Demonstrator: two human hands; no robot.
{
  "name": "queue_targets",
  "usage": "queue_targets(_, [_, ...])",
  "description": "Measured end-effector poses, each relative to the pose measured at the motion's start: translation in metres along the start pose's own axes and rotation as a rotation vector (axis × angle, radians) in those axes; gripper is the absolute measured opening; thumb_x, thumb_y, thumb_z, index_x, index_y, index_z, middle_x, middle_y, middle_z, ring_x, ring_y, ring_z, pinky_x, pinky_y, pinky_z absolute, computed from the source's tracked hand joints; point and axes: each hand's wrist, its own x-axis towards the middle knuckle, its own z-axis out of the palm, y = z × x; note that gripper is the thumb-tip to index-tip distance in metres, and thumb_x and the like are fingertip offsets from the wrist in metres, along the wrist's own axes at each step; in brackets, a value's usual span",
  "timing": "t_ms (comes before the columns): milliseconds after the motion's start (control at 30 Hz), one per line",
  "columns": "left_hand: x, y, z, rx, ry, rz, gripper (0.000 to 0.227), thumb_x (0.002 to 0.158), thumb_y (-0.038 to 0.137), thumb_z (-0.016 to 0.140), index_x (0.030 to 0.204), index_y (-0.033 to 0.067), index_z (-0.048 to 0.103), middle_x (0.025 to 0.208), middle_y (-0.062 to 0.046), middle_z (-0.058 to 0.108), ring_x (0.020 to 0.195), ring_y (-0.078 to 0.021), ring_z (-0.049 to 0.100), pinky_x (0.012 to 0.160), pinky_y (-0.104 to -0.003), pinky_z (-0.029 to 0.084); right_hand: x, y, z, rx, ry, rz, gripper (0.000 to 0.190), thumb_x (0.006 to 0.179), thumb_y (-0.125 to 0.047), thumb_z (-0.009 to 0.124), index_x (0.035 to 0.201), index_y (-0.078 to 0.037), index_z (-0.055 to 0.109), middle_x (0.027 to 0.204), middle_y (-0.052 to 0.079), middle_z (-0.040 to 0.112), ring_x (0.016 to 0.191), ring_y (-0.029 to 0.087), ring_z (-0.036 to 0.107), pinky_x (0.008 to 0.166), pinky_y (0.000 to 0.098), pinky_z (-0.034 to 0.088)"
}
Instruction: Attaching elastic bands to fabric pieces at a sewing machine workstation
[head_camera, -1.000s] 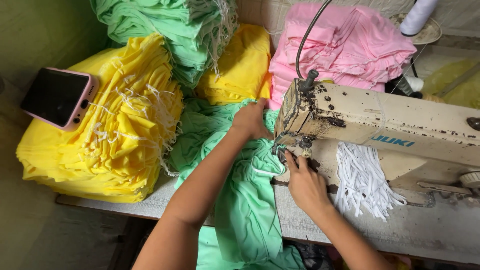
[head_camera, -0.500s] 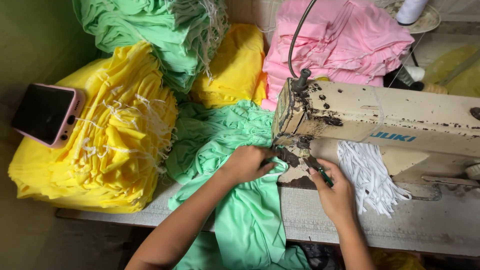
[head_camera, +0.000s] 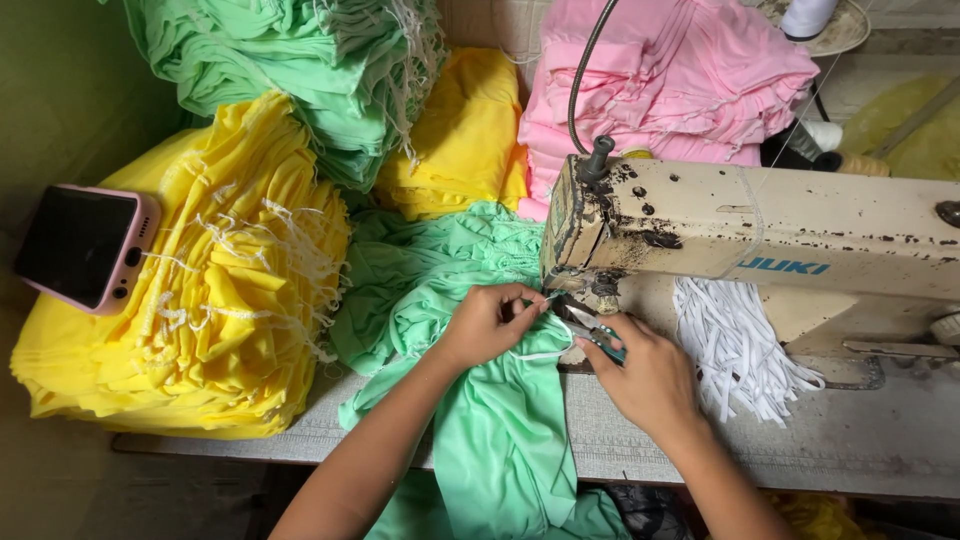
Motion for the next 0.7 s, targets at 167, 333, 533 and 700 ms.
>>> queue_targets(167, [-0.001, 0.011, -0.005, -0.031, 0.000, -0.002, 0.014, 0.090, 0.015, 0.072, 0.101, 0.0108, 0.079, 0.062, -0.005, 0.070, 0.049, -0.0162, 0.059, 0.050, -0.028, 0.050, 0.010, -0.009, 0.014, -0.034, -0.078, -0.103, 0.029, 0.086, -0.038, 0.074, 0.108, -0.020, 0.078, 0.083, 0.010, 0.078, 0.079, 0.032, 0.078, 0.068, 0.0444, 0.062])
queue_targets(333, [-0.003, 0.013, -0.008, -0.058, -0.002, 0.028, 0.014, 0.091, 0.013, 0.073, 0.101, 0.0071, 0.079, 0.063, -0.007, 0.070, 0.049, -0.0158, 0.058, 0.048, -0.028, 0.049, 0.011, -0.013, 0.020, -0.073, -0.070, -0.168, 0.021, 0.091, -0.037, 0.067, 0.098, -0.019, 0.075, 0.078, 0.011, 0.076, 0.075, 0.034, 0.077, 0.065, 0.0456, 0.060])
queue_targets(533, [-0.032, 0.028, -0.019, -0.264, -0.228, 0.352, 0.009, 0.083, 0.019, 0.081, 0.080, 0.0160, 0.074, 0.066, -0.001, 0.070, 0.063, -0.0185, 0.066, 0.065, -0.033, 0.055, 0.017, 0.022, 0.020, -0.225, -0.043, -0.008, 0.039, 0.088, -0.051, 0.068, 0.110, -0.018, 0.069, 0.094, 0.012, 0.077, 0.092, 0.039, 0.075, 0.076, 0.0553, 0.058])
queue_targets(700, [-0.121, 0.067, -0.003, 0.308, -0.339, 0.498, 0.034, 0.082, 0.037, 0.076, 0.099, 0.0090, 0.066, 0.099, -0.008, 0.062, 0.090, -0.0271, 0.061, 0.075, -0.040, 0.047, 0.017, 0.069, 0.012, -0.472, 0.014, -0.055, 0.054, 0.096, -0.056, 0.055, 0.135, -0.020, 0.064, 0.129, 0.008, 0.067, 0.122, 0.033, 0.055, 0.094, 0.0476, 0.051])
